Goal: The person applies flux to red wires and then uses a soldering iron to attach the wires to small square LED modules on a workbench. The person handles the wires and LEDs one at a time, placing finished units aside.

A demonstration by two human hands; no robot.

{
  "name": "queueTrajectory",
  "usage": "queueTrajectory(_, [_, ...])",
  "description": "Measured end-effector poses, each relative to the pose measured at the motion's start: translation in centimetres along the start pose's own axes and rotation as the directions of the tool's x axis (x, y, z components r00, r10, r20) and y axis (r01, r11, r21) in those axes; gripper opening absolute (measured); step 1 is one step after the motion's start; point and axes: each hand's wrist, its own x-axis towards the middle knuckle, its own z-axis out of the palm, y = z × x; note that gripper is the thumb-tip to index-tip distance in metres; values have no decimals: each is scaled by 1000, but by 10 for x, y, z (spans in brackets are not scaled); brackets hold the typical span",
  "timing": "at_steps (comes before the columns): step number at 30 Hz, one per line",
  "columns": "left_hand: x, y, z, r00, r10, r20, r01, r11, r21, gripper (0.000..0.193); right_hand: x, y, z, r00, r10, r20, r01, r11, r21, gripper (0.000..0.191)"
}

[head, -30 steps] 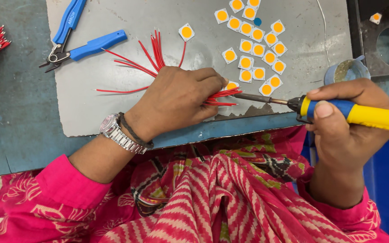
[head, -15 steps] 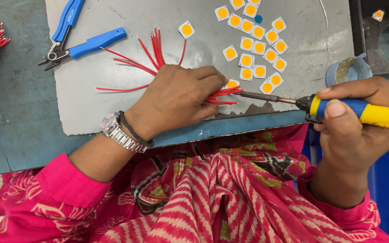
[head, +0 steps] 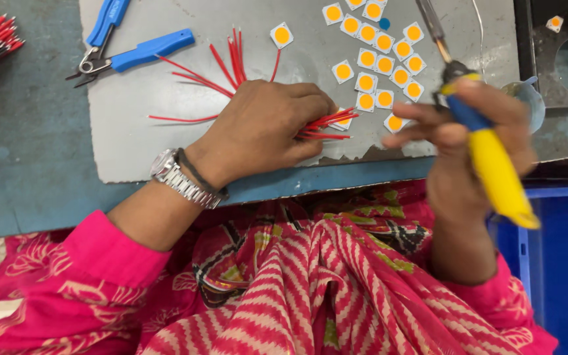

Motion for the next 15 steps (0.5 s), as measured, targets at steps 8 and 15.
queueTrajectory(8, [-1,-2,1,996,60,-60,-56,996,70,30,12,4,45,938,-93,333,289,738,-609,56])
queueTrajectory(15, [-5,-1,2,992,87,-86,-79,992,98,27,9,3,38,944,-70,323,254,779,-573,53])
